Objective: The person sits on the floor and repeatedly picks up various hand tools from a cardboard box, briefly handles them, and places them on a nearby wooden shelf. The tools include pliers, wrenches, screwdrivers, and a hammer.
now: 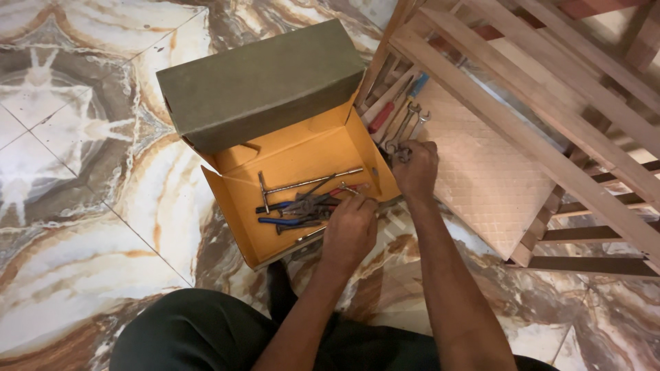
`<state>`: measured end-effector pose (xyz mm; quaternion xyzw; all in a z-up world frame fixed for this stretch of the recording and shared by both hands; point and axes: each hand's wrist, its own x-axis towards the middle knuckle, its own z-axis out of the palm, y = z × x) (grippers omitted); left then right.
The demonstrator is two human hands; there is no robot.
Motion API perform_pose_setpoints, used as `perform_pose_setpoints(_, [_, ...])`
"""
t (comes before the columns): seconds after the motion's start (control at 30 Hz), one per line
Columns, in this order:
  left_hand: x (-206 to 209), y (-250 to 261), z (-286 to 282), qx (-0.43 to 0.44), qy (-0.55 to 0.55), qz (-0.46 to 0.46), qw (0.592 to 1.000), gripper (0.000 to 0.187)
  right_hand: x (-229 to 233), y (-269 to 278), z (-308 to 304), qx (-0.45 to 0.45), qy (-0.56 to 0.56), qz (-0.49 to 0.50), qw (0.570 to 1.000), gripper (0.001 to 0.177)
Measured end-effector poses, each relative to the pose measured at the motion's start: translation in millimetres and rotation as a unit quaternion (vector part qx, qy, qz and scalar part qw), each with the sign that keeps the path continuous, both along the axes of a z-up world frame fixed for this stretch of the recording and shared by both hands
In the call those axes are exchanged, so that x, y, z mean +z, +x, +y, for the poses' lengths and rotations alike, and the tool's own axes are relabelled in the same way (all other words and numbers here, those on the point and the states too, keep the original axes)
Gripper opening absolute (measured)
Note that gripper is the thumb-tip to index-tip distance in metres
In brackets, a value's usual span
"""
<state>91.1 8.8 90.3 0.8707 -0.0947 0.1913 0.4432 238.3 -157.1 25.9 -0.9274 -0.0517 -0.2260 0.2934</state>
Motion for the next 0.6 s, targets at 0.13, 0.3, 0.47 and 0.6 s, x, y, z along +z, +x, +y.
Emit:
perform_pose_setpoints(0.13, [0.2,-0.4,-0.5,-0.004,-0.004,0.012,1.000,0.012,3.5,0.1,-2.1,0.021,-0.014,0.001,1.000,0.028])
perform_pose_setpoints(0.3, [2.7,-0.4,0.5,-0.005,0.003,-0.018,1.000,0.013,5.4,3.0,-1.9,0.000,0.017,0.029,0.999,0.034])
perform_pose_setpoints(0.47, [4.7,-0.4,0.8,-0.006,-0.002,-0.007,1.000,0.011,3.2,1.8,-2.0,-0.005,0.033,0.032,0.999,0.037])
perform_pose_setpoints(0.6, [4.9,-2.2,2.1,-0.010,-0.005,-0.001,1.000,0.009,8.1,-0.3,0.2,-0.009,0.032,0.034,0.999,0.032])
